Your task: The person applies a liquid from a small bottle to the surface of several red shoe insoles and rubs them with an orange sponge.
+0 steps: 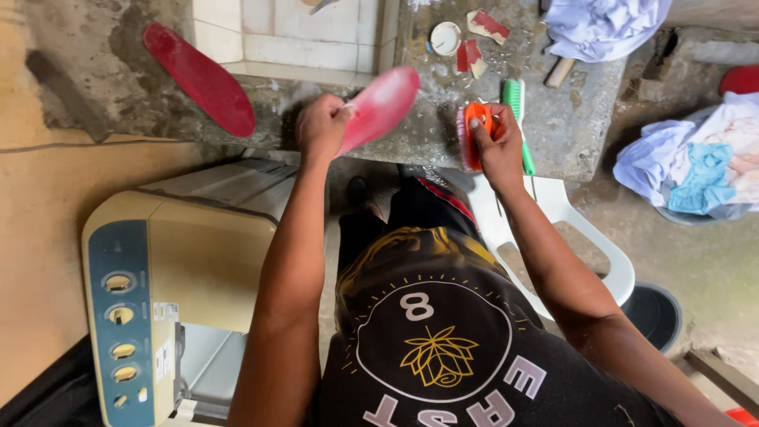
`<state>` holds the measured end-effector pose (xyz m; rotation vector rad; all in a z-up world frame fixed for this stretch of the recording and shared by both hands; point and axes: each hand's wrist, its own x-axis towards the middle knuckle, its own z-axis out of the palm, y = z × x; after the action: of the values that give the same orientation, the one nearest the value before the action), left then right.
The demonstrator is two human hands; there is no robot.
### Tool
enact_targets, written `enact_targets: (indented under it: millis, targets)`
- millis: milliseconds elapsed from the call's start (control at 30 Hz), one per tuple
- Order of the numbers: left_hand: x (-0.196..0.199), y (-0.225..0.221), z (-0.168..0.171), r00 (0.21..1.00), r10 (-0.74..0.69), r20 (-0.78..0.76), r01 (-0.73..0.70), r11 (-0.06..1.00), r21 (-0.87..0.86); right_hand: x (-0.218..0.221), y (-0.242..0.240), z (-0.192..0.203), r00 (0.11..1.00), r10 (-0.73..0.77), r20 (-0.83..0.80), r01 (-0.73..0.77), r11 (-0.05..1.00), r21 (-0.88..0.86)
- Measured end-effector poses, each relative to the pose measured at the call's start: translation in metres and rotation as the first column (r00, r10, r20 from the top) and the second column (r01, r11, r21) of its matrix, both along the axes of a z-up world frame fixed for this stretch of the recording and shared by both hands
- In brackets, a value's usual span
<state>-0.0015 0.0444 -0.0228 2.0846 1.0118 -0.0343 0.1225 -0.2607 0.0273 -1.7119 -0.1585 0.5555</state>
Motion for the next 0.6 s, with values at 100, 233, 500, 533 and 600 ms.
enact_targets:
  millis: [100,233,500,533,600]
  targets:
    - [-0.031,0.010,-0.045,0.937,0.284,0.204,-0.288,0.958,-0.014,0.001,0.013,0.003,0.997,0.063,-0.036,-0.063,0.998,-0.007]
    - [-0.050,-0.006,-0.077,0.648,0.701,0.298,-0.516,0.691,-0.505,0.003,0.041,0.012,0.970,0.238,0.051,-0.237,0.971,-0.022]
    - [-0.048,-0.064,0.006,0.918,0.356,-0.174,-0.356,0.934,0.030,-0.012,0.091,0.021,0.636,0.729,0.254,-0.515,0.646,-0.563]
    - [-0.047,-0.061,0.012,0.932,0.319,-0.171,-0.311,0.948,0.071,-0.016,0.095,0.015,0.602,0.758,0.249,-0.503,0.603,-0.619]
    - [-0.047,-0.056,0.017,0.921,0.318,-0.226,-0.322,0.947,0.020,-0.025,0.104,-0.001,0.533,0.812,0.237,-0.464,0.515,-0.721]
